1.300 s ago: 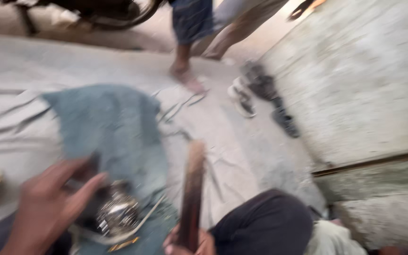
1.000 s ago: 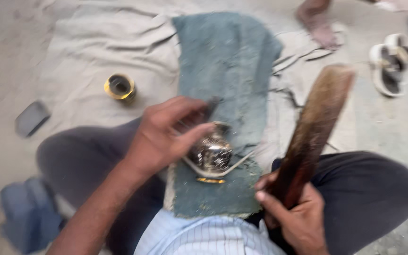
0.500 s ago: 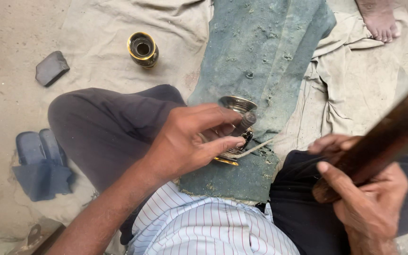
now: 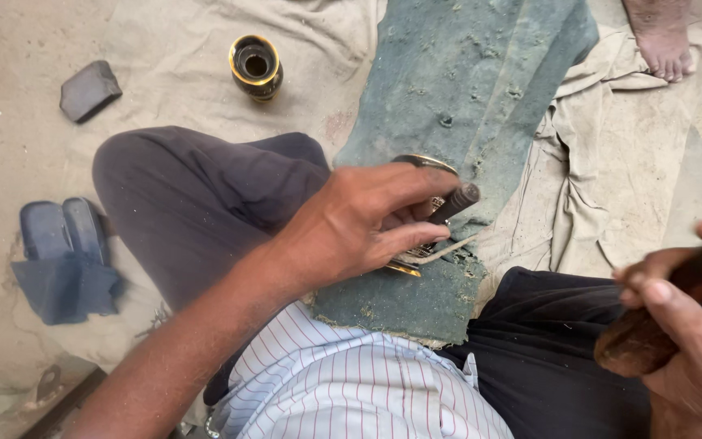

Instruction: The person sits on the ground with a small decorated metal vase held against a green sand-filled cushion on their lap. They hold a chisel against the vase surface with one hand and repeatedly strike it with a wooden mallet held in the other hand, repositioning the chisel and rotating the vase to work the patterned surface.

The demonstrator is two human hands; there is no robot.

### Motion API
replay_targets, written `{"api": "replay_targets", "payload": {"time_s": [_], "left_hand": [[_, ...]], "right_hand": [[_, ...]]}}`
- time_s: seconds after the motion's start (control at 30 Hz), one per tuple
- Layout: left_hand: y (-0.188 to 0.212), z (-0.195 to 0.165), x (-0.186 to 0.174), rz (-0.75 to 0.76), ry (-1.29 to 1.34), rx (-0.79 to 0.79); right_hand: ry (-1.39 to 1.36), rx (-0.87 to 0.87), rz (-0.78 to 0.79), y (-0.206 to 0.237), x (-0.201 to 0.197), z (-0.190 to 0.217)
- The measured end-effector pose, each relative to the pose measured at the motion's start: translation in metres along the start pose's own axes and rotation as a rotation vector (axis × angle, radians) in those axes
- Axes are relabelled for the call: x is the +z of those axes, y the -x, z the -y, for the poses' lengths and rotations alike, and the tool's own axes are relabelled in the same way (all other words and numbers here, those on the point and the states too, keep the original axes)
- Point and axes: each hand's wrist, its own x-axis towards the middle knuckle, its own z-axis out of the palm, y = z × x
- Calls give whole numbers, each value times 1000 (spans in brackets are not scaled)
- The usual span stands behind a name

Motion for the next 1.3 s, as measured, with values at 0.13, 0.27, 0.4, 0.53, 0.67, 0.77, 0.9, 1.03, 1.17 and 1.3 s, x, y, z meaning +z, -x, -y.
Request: {"api": "replay_targets", "payload": {"time_s": [0.13, 0.27, 0.4, 0.53, 0.67, 0.77, 0.9, 1.03, 1.17, 1.3], "left_hand": [[3, 2, 7, -23, -42, 142], [5, 2, 9, -25, -100, 132], [5, 1, 7, -1, -102, 158], [2, 2, 5, 3, -97, 142], [3, 2, 1, 9, -79, 143], [4, 2, 1, -2, -74, 151], [3, 5, 3, 3, -72, 158], [4, 7, 4, -10, -55, 178], [4, 8, 5, -17, -62, 169], [5, 10, 4, -10, -53, 166]], "right_hand": [[116, 85, 112, -2, -6, 2], [692, 464, 84, -13, -11, 31], [1162, 828, 190, -25, -24, 36], [1404, 533, 404, -17, -35, 18], [1327, 383, 309, -6, -39, 20], [1305, 341, 271, -4, -33, 25], [1298, 294, 242, 0, -32, 27], [1291, 253, 233, 12, -57, 24], [1289, 350, 127, 20, -88, 5], [1322, 538, 61, 19, -101, -10]]}}
